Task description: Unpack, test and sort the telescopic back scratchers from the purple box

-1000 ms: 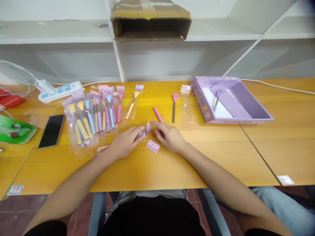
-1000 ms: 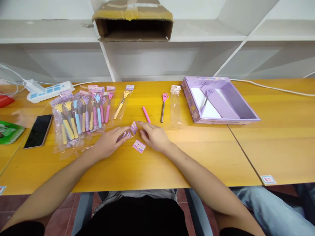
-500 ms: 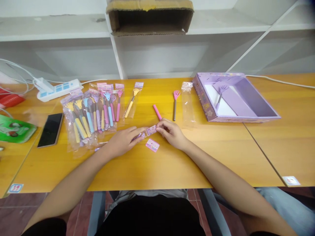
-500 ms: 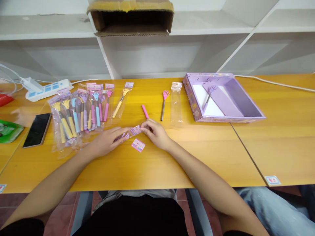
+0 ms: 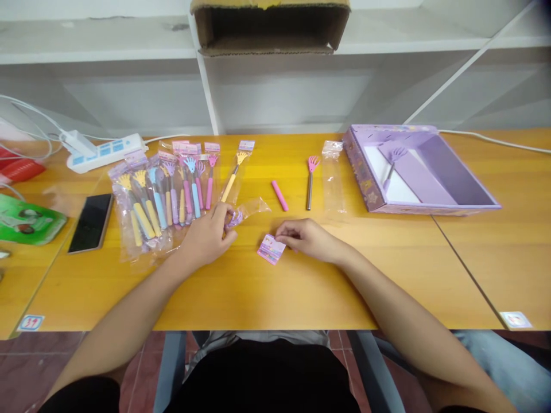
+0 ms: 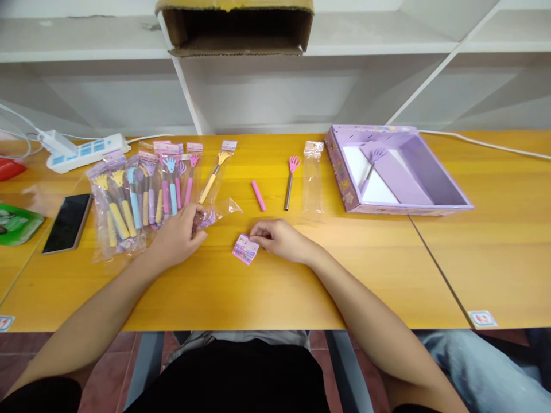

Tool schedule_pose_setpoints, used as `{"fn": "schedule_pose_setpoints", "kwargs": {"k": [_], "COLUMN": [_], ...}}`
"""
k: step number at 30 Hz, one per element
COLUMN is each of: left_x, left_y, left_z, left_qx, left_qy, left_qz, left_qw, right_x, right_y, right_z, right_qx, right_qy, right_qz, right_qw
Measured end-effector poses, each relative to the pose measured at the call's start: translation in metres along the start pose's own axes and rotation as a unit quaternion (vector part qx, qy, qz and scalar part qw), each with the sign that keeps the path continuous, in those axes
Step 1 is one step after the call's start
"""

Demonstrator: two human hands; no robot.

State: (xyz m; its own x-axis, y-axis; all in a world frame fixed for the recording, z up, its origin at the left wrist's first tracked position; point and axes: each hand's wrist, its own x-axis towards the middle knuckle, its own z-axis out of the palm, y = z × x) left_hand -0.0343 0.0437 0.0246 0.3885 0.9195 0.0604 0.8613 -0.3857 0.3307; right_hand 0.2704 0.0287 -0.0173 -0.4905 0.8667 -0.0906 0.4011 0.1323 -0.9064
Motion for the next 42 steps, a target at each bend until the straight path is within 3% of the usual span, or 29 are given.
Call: {"fn": "schedule_pose_setpoints", "kwargs": {"k": [6, 10, 14, 17, 20, 23, 27, 30, 32, 35, 38, 40, 42], "left_x": [-0.002, -0.003, -0.002, -0.001, -0.002, -0.006, -0.009, -0.007, -0.004, 0.001, 0.006, 0.008, 0.01], "left_y": [-0.001, -0.001, -0.002, -0.004, -0.006, -0.005, -0.002, 0.0, 0.0, -0.001, -0.005, -0.008, -0.011], "left_z": [0.01, 0.015, 0.017, 0.02, 0.023, 0.026, 0.024, 0.018, 0.015, 0.014, 0.016, 0.018, 0.019], "left_qx": [-0.051, -0.044, -0.031, -0.038, -0.076, -0.136, -0.192, -0.166, -0.122, -0.096, -0.119, -0.14, -0.153], "left_qy": [0.072, 0.088, 0.092, 0.102, 0.106, 0.086, 0.058, 0.0, -0.051, -0.09, -0.107, -0.12, -0.131], "left_qz": [0.08, 0.107, 0.119, 0.153, 0.213, 0.269, 0.27, 0.192, 0.144, 0.11, 0.092, 0.09, 0.089], "left_qw": [0.993, 0.989, 0.988, 0.982, 0.968, 0.95, 0.942, 0.967, 0.981, 0.985, 0.983, 0.979, 0.975], "right_x": [-0.009, -0.016, -0.02, -0.018, -0.014, -0.007, 0.002, 0.002, -0.003, -0.01, -0.009, -0.005, 0.0], "right_y": [-0.019, -0.026, -0.029, -0.029, -0.025, -0.016, -0.011, -0.015, -0.02, -0.024, -0.024, -0.022, -0.021], "right_z": [0.007, 0.027, 0.041, 0.036, 0.028, 0.032, 0.047, 0.042, 0.029, 0.003, -0.014, -0.017, -0.015], "right_qx": [-0.176, -0.273, -0.307, -0.263, -0.178, 0.009, 0.243, 0.222, 0.18, 0.107, 0.103, 0.164, 0.206], "right_qy": [-0.007, 0.025, 0.01, -0.008, 0.012, 0.037, 0.06, 0.162, 0.274, 0.362, 0.454, 0.468, 0.393], "right_qz": [-0.077, -0.063, -0.11, -0.156, -0.144, -0.089, -0.026, -0.048, -0.075, -0.094, -0.141, -0.161, -0.153], "right_qw": [0.981, 0.96, 0.945, 0.952, 0.973, 0.995, 0.968, 0.96, 0.942, 0.921, 0.874, 0.853, 0.883]}}
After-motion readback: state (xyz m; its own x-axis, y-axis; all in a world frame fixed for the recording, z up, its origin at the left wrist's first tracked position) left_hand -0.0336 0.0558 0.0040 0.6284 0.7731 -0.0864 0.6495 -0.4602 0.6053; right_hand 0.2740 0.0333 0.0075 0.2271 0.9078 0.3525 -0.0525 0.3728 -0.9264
